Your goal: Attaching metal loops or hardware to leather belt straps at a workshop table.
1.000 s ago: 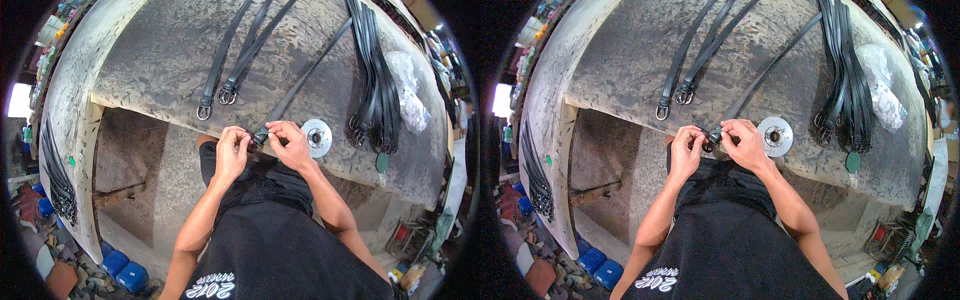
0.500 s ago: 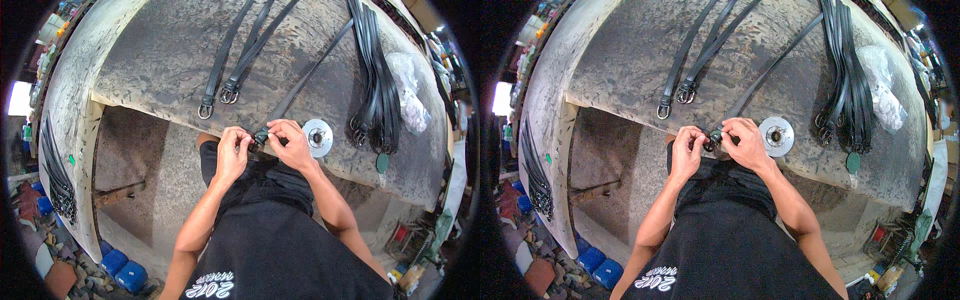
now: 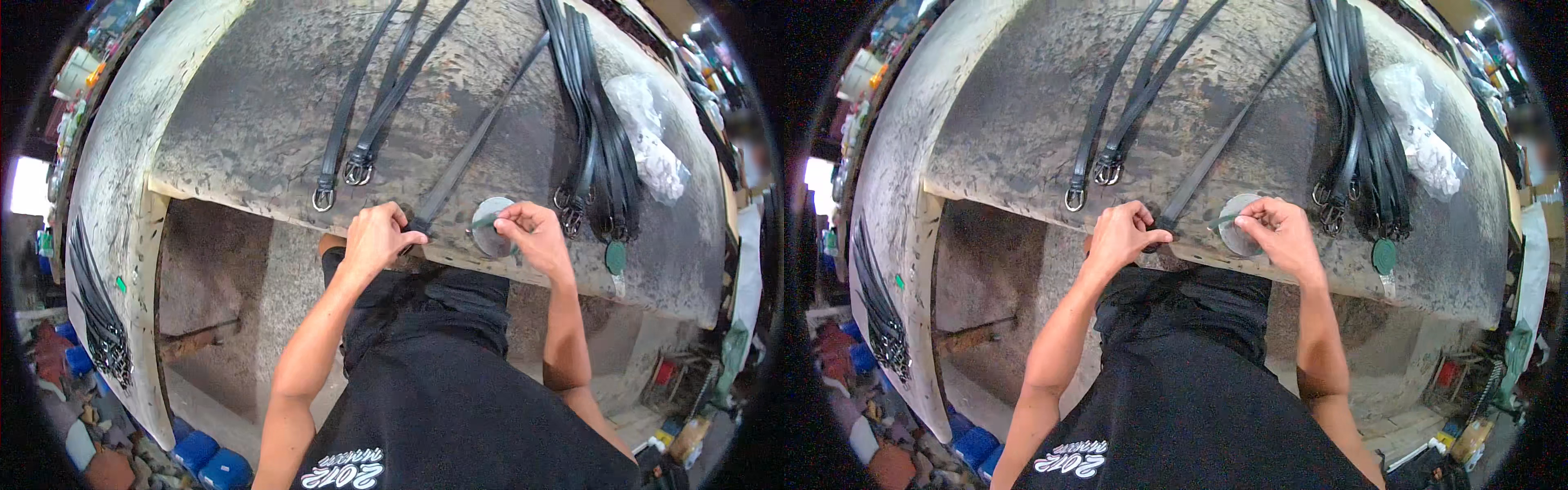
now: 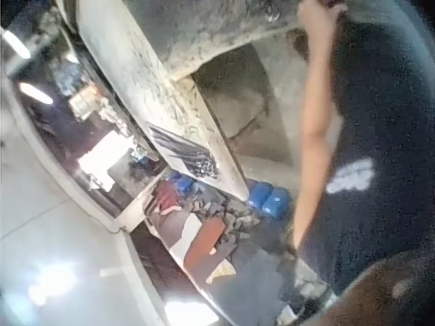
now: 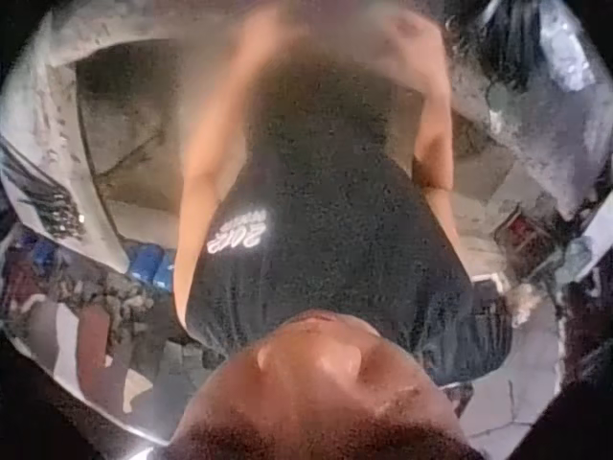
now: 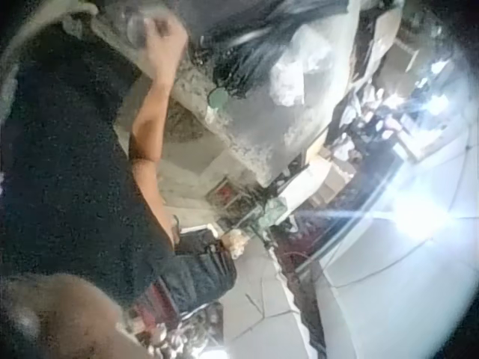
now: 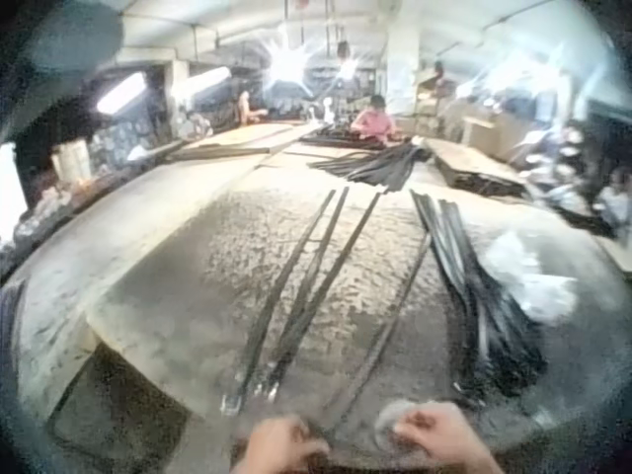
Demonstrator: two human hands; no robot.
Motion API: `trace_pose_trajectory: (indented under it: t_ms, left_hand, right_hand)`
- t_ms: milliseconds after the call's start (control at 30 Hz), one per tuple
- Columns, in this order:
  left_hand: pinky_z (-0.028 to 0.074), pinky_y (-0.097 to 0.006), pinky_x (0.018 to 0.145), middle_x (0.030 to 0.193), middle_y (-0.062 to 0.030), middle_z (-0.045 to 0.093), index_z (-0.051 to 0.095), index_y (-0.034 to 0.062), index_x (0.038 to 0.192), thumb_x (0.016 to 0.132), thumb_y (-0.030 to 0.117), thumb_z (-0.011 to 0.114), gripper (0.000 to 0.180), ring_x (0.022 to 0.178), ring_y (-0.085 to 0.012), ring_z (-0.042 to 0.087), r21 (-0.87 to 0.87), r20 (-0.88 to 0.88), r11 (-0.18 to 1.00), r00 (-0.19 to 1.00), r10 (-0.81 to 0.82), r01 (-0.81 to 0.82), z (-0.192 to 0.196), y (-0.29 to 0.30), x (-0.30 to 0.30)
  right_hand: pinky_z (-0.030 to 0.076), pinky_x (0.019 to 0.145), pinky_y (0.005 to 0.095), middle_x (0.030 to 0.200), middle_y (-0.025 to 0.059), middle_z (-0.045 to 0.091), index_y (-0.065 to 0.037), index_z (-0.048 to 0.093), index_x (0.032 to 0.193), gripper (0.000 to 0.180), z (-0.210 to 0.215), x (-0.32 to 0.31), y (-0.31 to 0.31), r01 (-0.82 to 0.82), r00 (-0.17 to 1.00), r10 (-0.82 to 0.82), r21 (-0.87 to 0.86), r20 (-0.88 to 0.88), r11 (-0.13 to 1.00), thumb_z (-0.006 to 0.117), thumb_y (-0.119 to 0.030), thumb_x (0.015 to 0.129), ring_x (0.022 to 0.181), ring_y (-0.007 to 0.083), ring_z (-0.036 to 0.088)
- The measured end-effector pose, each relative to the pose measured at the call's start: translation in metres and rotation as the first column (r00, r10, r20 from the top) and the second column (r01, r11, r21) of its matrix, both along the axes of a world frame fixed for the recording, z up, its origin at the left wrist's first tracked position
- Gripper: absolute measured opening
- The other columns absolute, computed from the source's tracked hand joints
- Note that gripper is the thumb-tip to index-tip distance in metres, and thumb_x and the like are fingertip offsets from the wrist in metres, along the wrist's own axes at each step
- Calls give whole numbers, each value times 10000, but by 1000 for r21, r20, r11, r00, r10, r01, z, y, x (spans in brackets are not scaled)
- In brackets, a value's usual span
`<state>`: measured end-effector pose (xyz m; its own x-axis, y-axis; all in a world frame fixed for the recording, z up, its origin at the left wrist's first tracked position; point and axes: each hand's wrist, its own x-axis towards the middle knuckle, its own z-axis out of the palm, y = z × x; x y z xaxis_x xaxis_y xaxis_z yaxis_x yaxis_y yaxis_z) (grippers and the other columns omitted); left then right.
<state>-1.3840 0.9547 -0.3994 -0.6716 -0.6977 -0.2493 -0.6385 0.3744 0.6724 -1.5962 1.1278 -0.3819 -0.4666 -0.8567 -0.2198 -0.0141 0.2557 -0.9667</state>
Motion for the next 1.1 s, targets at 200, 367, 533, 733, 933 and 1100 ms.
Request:
trace_pose_trajectory:
  t_ms: [200, 367, 533, 733, 933, 1100]
  left_hand:
    - [506, -276, 577, 700, -96, 697, 702, -42, 922, 806, 148, 758, 229, 620, -122, 658, 230, -43, 969, 995, -87, 95, -6, -21, 3]
    - [513, -332, 616, 710, -131, 692, 699, -35, 869, 800, 217, 761, 268, 617, -168, 669, 102, -39, 995, 999, -12, 16, 6, -4, -11]
    - [509, -330, 586, 735, -133, 700, 683, -33, 818, 802, 198, 759, 244, 609, -166, 674, 239, 49, 970, 998, -44, 31, 6, -21, -21]
    - [519, -317, 655, 816, -108, 681, 659, -17, 951, 770, 249, 797, 350, 722, -182, 652, -2, -157, 999, 987, 35, -35, -1, -3, -6]
    - [541, -408, 732, 925, -148, 666, 611, -22, 996, 904, 228, 634, 267, 781, -339, 668, -56, -85, 997, 995, -50, 45, -3, 0, 2]
    - [519, -272, 568, 868, -98, 664, 553, -32, 1065, 1011, 127, 414, 218, 629, -137, 625, 751, -279, 661, 905, 322, -4, 18, -11, 31]
  right_hand:
    - [456, 634, 199, 777, -2, 654, 31, 697, 985, 140, 19, -19, 14, -11, 998, 12, 24, -61, 1000, 698, -35, 861, 709, 47, 574]
    - [476, 649, 218, 767, 13, 665, 34, 691, 1044, 176, 24, -25, 18, -84, 996, 83, 47, 21, 995, 670, -22, 878, 698, 59, 586]
    - [478, 647, 238, 767, 54, 685, 34, 611, 1092, 236, 29, -34, 15, -338, 924, 333, -9, 187, 941, 669, -4, 866, 704, 85, 621]
    - [460, 592, 234, 721, 64, 685, 22, 555, 1040, 250, 2, -37, 8, -341, 936, 352, 246, -4, 907, 702, -30, 845, 679, 95, 648]
    - [471, 630, 220, 811, 75, 714, 14, 657, 1002, 147, -16, -42, -15, 30, 975, -4, -114, 221, 993, 668, -90, 898, 704, 115, 648]
    - [537, 716, 334, 1070, 158, 681, -26, 610, 1007, 116, -44, -38, -111, 305, 784, -183, -112, 593, 946, 582, -131, 966, 814, 240, 666]
